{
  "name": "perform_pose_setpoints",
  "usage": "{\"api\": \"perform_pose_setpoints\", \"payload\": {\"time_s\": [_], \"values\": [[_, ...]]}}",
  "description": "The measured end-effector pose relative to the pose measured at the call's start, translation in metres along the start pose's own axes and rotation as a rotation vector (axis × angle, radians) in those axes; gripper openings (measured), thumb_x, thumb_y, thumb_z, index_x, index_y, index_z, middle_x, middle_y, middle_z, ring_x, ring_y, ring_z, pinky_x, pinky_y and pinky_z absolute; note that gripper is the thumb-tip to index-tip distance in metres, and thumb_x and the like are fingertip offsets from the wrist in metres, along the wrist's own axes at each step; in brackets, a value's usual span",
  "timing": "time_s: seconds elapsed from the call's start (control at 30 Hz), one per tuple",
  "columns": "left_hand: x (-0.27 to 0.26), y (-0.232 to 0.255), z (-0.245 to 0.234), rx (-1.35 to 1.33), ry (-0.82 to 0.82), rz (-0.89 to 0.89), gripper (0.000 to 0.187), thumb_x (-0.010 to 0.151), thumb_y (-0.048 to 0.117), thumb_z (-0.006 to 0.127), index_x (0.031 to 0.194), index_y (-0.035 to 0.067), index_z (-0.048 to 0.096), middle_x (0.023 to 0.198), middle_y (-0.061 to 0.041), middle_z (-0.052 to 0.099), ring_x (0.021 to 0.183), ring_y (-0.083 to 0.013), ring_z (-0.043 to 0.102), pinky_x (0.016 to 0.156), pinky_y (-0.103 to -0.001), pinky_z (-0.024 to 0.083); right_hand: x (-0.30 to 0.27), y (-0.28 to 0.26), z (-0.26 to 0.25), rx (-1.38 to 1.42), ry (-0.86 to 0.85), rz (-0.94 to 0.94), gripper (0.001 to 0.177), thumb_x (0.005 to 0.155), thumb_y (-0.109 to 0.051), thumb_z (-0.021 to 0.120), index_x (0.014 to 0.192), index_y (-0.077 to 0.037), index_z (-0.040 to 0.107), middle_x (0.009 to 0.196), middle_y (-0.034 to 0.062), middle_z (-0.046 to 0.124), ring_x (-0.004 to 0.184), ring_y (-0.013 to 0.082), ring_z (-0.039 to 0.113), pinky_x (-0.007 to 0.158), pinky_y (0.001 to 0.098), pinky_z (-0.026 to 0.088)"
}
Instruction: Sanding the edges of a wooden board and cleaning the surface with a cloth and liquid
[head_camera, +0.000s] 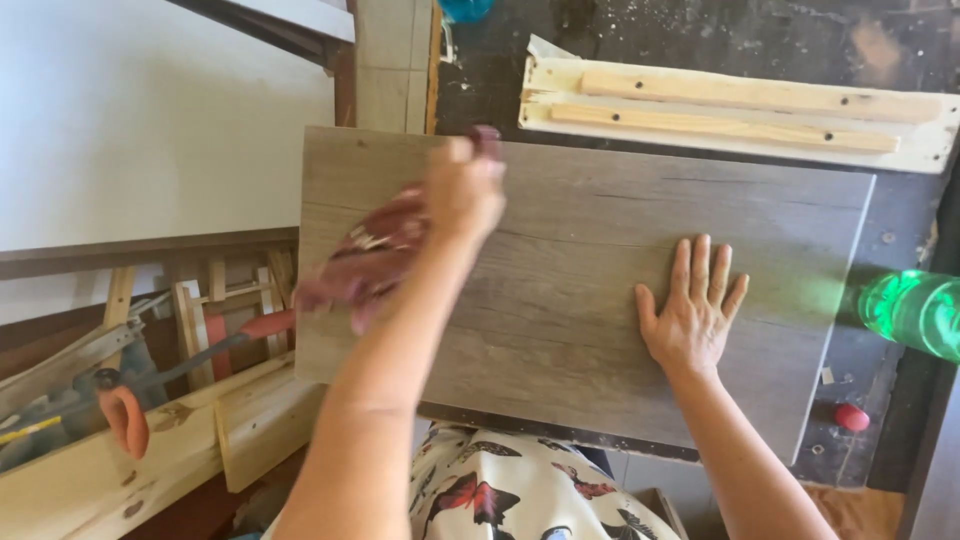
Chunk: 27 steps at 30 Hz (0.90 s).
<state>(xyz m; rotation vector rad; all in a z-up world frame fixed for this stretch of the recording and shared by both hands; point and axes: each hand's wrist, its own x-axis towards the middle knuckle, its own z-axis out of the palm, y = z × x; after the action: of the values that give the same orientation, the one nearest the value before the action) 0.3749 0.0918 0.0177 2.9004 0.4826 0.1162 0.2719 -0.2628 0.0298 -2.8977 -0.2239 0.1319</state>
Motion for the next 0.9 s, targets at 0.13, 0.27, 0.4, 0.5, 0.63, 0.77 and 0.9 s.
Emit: {"api": "perform_pose_setpoints", "payload": {"time_s": [0.13,0.27,0.4,0.5,0.63,0.77,0.9], "values": [[0.0,0.046,0.032,-0.083,-0.049,0.29,0.029,0.095,0.035,0.067,0.11,0.013,0.079,0.101,-0.009,0.058,0.093,-0.0363,0.061,0.072,-0.049,0.059,0.005,-0.002,-0.002,-0.005,0.005,0.004,0.088,0.096,-0.055,0.057,0.168,-0.006,0.042,0.176,0.019,0.033,0.163,0.0424,0.022,0.127,0.0685,0.013],[0.0,-0.019,-0.028,0.158,0.032,0.154,0.026,0.099,0.035,0.069,0.11,0.015,0.081,0.098,-0.008,0.059,0.09,-0.0346,0.063,0.073,-0.046,0.061,0.005,-0.003,0.0,0.03,-0.009,0.018,0.087,0.096,-0.056,0.056,0.168,-0.01,0.039,0.178,0.0142,0.029,0.164,0.0395,0.017,0.128,0.0674,0.01],[-0.027,0.067,0.035,-0.001,0.014,0.124,0.025,0.095,0.032,0.068,0.091,0.01,0.081,0.093,-0.01,0.061,0.086,-0.0355,0.063,0.072,-0.047,0.061,0.001,-0.001,-0.004,0.054,-0.063,0.024,0.088,0.097,-0.059,0.054,0.169,-0.012,0.037,0.179,0.0118,0.027,0.165,0.0367,0.013,0.129,0.0663,0.006],[-0.03,0.085,0.051,-0.045,0.012,0.366,0.033,0.093,0.033,0.069,0.116,0.011,0.076,0.099,-0.011,0.061,0.088,-0.0361,0.062,0.068,-0.05,0.058,0.005,-0.002,-0.004,0.079,-0.082,0.04,0.088,0.097,-0.061,0.053,0.169,-0.013,0.035,0.179,0.0105,0.025,0.166,0.0354,0.011,0.13,0.0651,0.004],[-0.011,0.025,0.001,-0.009,-0.129,0.134,0.023,0.099,0.031,0.065,0.099,0.014,0.081,0.099,-0.012,0.063,0.09,-0.0405,0.067,0.077,-0.051,0.061,0.004,0.001,-0.004,0.115,-0.075,0.022,0.089,0.097,-0.061,0.052,0.169,-0.013,0.033,0.179,0.0121,0.024,0.165,0.0374,0.012,0.129,0.0667,0.005],[-0.031,0.107,-0.001,-0.072,-0.181,0.153,0.023,0.096,0.032,0.065,0.089,0.018,0.082,0.095,-0.01,0.063,0.086,-0.0378,0.066,0.075,-0.05,0.061,0.009,-0.003,-0.004,0.099,-0.077,0.016,0.088,0.097,-0.062,0.052,0.169,-0.012,0.037,0.179,0.0115,0.026,0.166,0.0371,0.013,0.13,0.0662,0.004],[-0.018,0.044,0.014,-0.064,-0.159,0.286,0.023,0.096,0.034,0.067,0.097,0.014,0.079,0.094,-0.011,0.06,0.087,-0.0399,0.066,0.074,-0.053,0.061,0.004,0.002,0.001,0.12,-0.044,0.004,0.088,0.097,-0.06,0.053,0.169,-0.012,0.039,0.178,0.0136,0.027,0.165,0.0386,0.014,0.13,0.0669,0.003]]}}
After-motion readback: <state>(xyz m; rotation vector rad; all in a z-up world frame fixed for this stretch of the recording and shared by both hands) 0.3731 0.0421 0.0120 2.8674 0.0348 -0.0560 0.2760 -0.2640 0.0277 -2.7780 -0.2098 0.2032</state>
